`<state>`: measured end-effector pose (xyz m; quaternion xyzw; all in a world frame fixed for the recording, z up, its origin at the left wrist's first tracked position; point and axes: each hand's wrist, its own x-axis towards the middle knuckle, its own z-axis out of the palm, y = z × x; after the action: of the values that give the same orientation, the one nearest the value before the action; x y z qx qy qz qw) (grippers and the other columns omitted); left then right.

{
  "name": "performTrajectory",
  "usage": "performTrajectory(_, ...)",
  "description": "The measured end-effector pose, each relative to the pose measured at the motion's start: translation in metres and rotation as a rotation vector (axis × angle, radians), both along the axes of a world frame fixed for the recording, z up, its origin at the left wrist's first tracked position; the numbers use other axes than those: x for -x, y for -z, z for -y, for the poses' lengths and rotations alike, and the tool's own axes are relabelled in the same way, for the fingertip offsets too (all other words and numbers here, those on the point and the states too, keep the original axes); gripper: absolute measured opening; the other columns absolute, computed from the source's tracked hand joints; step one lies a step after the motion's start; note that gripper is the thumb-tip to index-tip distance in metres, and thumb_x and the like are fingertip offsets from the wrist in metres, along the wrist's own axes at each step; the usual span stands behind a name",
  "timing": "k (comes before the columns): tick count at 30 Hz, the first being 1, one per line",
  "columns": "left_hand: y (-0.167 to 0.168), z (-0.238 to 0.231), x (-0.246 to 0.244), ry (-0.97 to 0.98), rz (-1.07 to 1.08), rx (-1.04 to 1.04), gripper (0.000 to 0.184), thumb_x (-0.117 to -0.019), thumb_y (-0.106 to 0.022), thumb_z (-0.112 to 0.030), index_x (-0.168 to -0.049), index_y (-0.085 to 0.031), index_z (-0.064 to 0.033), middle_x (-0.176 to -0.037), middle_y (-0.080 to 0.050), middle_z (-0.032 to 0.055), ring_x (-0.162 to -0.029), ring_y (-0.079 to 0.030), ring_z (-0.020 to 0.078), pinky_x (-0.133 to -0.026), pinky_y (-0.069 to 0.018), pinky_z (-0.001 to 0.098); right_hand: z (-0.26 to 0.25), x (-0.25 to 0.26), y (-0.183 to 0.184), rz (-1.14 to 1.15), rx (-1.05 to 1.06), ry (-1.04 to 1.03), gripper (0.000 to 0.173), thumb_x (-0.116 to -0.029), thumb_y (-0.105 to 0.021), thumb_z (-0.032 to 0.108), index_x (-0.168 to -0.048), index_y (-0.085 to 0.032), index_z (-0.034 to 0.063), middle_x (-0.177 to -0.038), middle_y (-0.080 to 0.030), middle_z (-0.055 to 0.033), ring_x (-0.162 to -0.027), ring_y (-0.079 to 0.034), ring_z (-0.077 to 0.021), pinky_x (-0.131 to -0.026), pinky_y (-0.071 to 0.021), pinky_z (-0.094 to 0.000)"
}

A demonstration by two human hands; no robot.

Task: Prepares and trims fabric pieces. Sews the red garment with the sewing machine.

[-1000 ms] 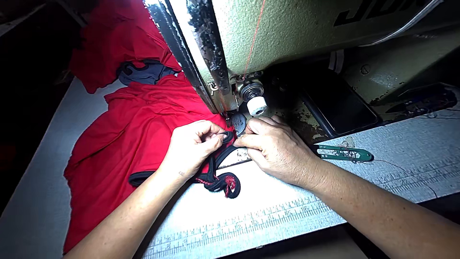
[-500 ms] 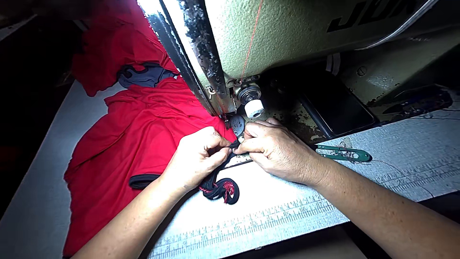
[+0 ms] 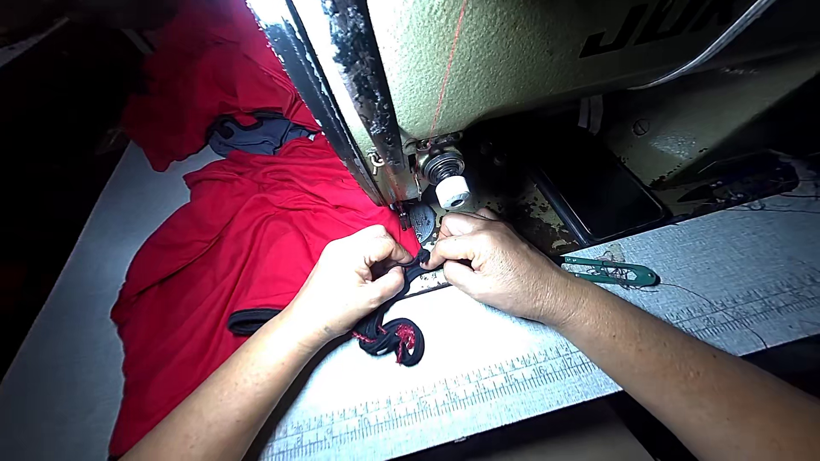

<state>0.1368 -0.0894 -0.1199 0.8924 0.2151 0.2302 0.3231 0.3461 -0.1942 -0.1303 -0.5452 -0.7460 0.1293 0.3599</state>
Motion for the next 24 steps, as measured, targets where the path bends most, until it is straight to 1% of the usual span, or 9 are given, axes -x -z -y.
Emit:
performTrajectory(4, -0.004, 0.0, 0.0, -0.034, -0.073, 0.055, 0.013, -0.0817, -0.063, -0.013, -0.09, -0.073, -0.0144, -0.085, -0.061, -0.0096, -0.07, -0.056, -0.004, -0.059, -0.0465, 0.0121, 0.0, 0.001, 0.001, 0.0, -0.011, 0.034, 0.018, -0.0868, -0.061, 0.009, -0.088, -0.077, 0.0144, -0.08, -0.059, 0.0025, -0.083, -0.058, -0.0102, -0.082, -0.0422, -0.0349)
performTrajectory(7, -0.004, -0.003, 0.0, 0.0, -0.079, 0.045, 0.012, -0.082, -0.062, -0.013, -0.088, -0.073, -0.0149, -0.083, -0.061, -0.0094, -0.069, -0.056, -0.0029, -0.059, -0.0462, 0.0132, 0.002, 0.003, -0.004, 0.002, -0.002, 0.078, 0.004, -0.0844, -0.063, 0.01, -0.086, -0.065, 0.0121, -0.077, -0.058, 0.0011, -0.076, -0.056, -0.0112, -0.075, -0.0416, -0.034)
performTrajectory(8, -0.003, -0.004, 0.001, 0.009, -0.074, 0.038, 0.013, -0.0821, -0.062, -0.013, -0.088, -0.073, -0.0151, -0.082, -0.061, -0.0094, -0.069, -0.056, -0.0029, -0.059, -0.0465, 0.0133, 0.002, 0.004, -0.004, -0.008, -0.013, 0.094, 0.005, -0.0836, -0.062, 0.011, -0.088, -0.062, 0.0122, -0.077, -0.057, 0.0014, -0.072, -0.053, -0.0105, -0.071, -0.0405, -0.0318)
performTrajectory(10, -0.002, -0.004, 0.001, 0.022, -0.06, 0.033, 0.012, -0.0826, -0.062, -0.013, -0.087, -0.073, -0.0149, -0.081, -0.059, -0.0091, -0.069, -0.056, -0.0026, -0.058, -0.0459, 0.0133, 0.002, 0.004, -0.003, -0.033, -0.051, 0.102, 0.014, -0.0839, -0.065, 0.011, -0.098, -0.065, 0.0112, -0.083, -0.058, 0.0005, -0.07, -0.052, -0.0101, -0.066, -0.0433, -0.0284)
performTrajectory(12, -0.002, -0.004, 0.001, 0.023, -0.053, 0.056, 0.011, -0.0828, -0.062, -0.013, -0.088, -0.072, -0.0144, -0.081, -0.06, -0.0088, -0.068, -0.056, -0.0025, -0.058, -0.0464, 0.0132, 0.001, 0.005, -0.002, -0.031, -0.063, 0.086, 0.024, -0.0867, -0.068, 0.014, -0.111, -0.068, 0.0118, -0.093, -0.064, -0.0013, -0.081, -0.059, -0.013, -0.073, -0.048, -0.0337)
performTrajectory(13, -0.002, -0.004, 0.001, 0.017, -0.055, 0.078, 0.01, -0.0825, -0.063, -0.013, -0.088, -0.072, -0.0144, -0.082, -0.061, -0.0086, -0.068, -0.056, -0.0024, -0.058, -0.0472, 0.0131, 0.001, 0.006, -0.002, -0.024, -0.085, 0.07, 0.025, -0.0876, -0.067, 0.014, -0.112, -0.07, 0.0123, -0.096, -0.066, -0.0021, -0.087, -0.063, -0.0145, -0.077, -0.0501, -0.0364)
performTrajectory(15, -0.005, -0.003, 0.0, -0.006, -0.063, 0.128, 0.01, -0.0805, -0.064, -0.012, -0.088, -0.071, -0.0146, -0.081, -0.062, -0.0085, -0.064, -0.055, -0.0022, -0.055, -0.0452, 0.0132, 0.0, 0.008, 0.0, 0.003, -0.16, 0.051, 0.015, -0.0886, -0.064, 0.013, -0.1, -0.074, 0.0138, -0.09, -0.062, -0.0004, -0.085, -0.062, -0.013, -0.073, -0.0495, -0.0327)
performTrajectory(17, -0.008, -0.004, -0.002, -0.014, -0.074, 0.175, 0.011, -0.0799, -0.066, -0.01, -0.088, -0.071, -0.0137, -0.08, -0.062, -0.0076, -0.061, -0.054, -0.0013, -0.052, -0.043, 0.0136, 0.0, 0.008, 0.001, 0.076, -0.206, 0.023, 0.015, -0.0909, -0.063, 0.014, -0.093, -0.078, 0.0158, -0.084, -0.059, 0.0011, -0.082, -0.058, -0.0123, -0.071, -0.0457, -0.0297)
performTrajectory(24, -0.013, -0.004, -0.002, -0.052, -0.081, 0.252, 0.011, -0.081, -0.068, -0.008, -0.09, -0.072, -0.0124, -0.073, -0.062, -0.0077, -0.057, -0.052, -0.0003, -0.049, -0.0405, 0.0147, -0.002, 0.008, 0.003, 0.17, -0.165, 0.038, 0.02, -0.0938, -0.062, 0.017, -0.098, -0.082, 0.0179, -0.086, -0.064, -0.001, -0.087, -0.061, -0.0162, -0.078, -0.0444, -0.035)
